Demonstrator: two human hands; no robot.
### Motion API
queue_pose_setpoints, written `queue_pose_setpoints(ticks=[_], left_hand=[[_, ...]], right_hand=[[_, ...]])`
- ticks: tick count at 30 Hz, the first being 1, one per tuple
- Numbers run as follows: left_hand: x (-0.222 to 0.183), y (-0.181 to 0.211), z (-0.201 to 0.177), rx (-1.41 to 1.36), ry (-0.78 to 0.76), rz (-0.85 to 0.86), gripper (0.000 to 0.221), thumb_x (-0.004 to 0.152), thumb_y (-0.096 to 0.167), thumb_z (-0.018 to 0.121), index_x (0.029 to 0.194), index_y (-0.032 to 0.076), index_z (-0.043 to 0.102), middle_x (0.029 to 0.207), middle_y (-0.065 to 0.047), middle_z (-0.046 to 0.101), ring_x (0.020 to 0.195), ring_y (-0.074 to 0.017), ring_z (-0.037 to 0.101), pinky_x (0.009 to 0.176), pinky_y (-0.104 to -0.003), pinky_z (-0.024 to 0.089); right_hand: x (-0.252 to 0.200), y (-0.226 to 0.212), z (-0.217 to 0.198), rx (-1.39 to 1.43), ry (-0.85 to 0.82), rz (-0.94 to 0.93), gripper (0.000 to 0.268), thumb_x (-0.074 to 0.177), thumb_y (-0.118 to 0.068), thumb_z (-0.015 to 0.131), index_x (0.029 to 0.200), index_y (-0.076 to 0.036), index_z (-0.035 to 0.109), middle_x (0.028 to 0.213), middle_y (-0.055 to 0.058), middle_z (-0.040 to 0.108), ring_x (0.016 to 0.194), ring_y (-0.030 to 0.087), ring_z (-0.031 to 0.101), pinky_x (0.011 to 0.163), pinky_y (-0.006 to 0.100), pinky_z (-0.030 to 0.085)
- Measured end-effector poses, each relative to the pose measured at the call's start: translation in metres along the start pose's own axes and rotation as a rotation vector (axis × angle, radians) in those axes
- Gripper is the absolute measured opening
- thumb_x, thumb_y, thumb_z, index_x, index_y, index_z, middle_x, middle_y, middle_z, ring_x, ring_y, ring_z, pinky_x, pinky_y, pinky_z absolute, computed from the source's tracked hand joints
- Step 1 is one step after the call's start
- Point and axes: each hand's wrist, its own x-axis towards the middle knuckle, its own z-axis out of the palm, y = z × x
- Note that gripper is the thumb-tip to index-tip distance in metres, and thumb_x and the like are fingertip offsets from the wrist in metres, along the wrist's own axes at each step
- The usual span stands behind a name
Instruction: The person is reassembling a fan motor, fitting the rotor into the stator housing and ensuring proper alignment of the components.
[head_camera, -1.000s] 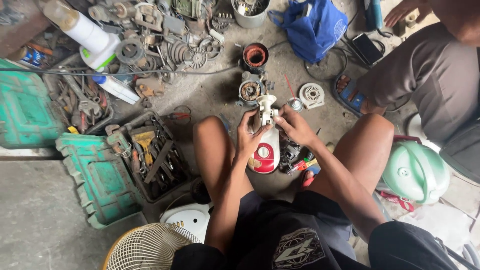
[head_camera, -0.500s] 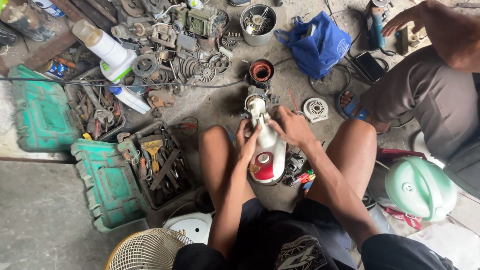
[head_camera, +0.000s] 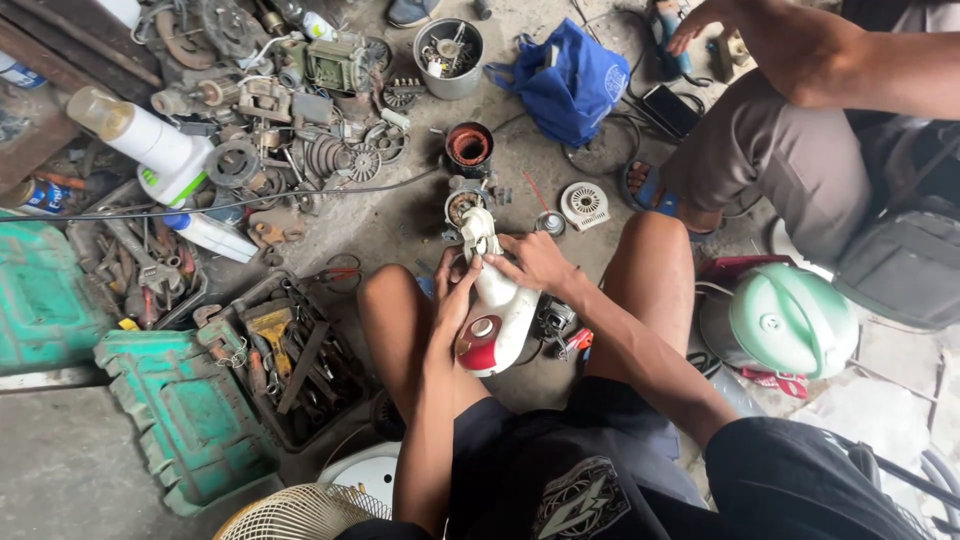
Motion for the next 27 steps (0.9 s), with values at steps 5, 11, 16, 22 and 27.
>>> queue_pose_setpoints(ticks=[5, 11, 16, 22, 27], left_hand=[[-0.008, 0.009, 0.023, 0.083, 0.011, 0.059, 0.037, 0.092, 0.034, 0.08, 0.116, 0.012, 0.063, 0.11, -0.015, 0.074, 0.106, -0.0261, 0.069, 0.093, -0.041, 0.056], [-0.011, 0.003, 0.044, 0.067, 0.062, 0.113, 0.044, 0.089, 0.027, 0.084, 0.122, 0.008, 0.061, 0.112, -0.016, 0.072, 0.108, -0.0277, 0.069, 0.094, -0.043, 0.056], [-0.019, 0.007, 0.048, 0.001, 0.04, 0.098, 0.041, 0.092, 0.027, 0.082, 0.123, 0.01, 0.062, 0.111, -0.013, 0.073, 0.107, -0.024, 0.069, 0.093, -0.041, 0.057], [-0.018, -0.017, 0.052, -0.046, -0.074, 0.102, 0.043, 0.088, 0.023, 0.085, 0.121, 0.008, 0.063, 0.11, -0.016, 0.072, 0.107, -0.0271, 0.067, 0.094, -0.045, 0.056], [-0.017, -0.037, 0.05, -0.077, -0.01, 0.108, 0.047, 0.085, 0.016, 0.088, 0.122, 0.006, 0.061, 0.114, -0.014, 0.071, 0.112, -0.0235, 0.067, 0.097, -0.038, 0.055]], right_hand=[[-0.016, -0.024, 0.003, 0.462, -0.007, 0.462, 0.067, 0.106, -0.058, 0.046, 0.055, -0.015, 0.042, 0.045, 0.005, 0.044, 0.045, 0.025, 0.048, 0.052, 0.034, 0.042], [-0.026, 0.0, 0.002, 0.387, -0.151, 0.678, 0.081, 0.105, -0.073, 0.032, 0.054, -0.012, 0.051, 0.048, 0.012, 0.054, 0.054, 0.032, 0.059, 0.059, 0.041, 0.045], [-0.043, 0.0, -0.027, 0.146, -0.117, 0.339, 0.042, 0.107, -0.047, 0.048, 0.132, -0.013, 0.048, 0.109, 0.027, 0.068, 0.089, 0.054, 0.069, 0.081, 0.065, 0.054], [-0.059, 0.011, -0.014, 0.069, 0.07, 0.176, 0.033, 0.108, -0.041, 0.052, 0.125, -0.013, 0.058, 0.086, 0.017, 0.067, 0.072, 0.047, 0.069, 0.068, 0.057, 0.055], [-0.05, 0.011, 0.003, 0.612, 0.115, 0.381, 0.039, 0.107, -0.042, 0.061, 0.097, -0.004, 0.059, 0.073, 0.017, 0.064, 0.064, 0.028, 0.062, 0.061, 0.039, 0.054]])
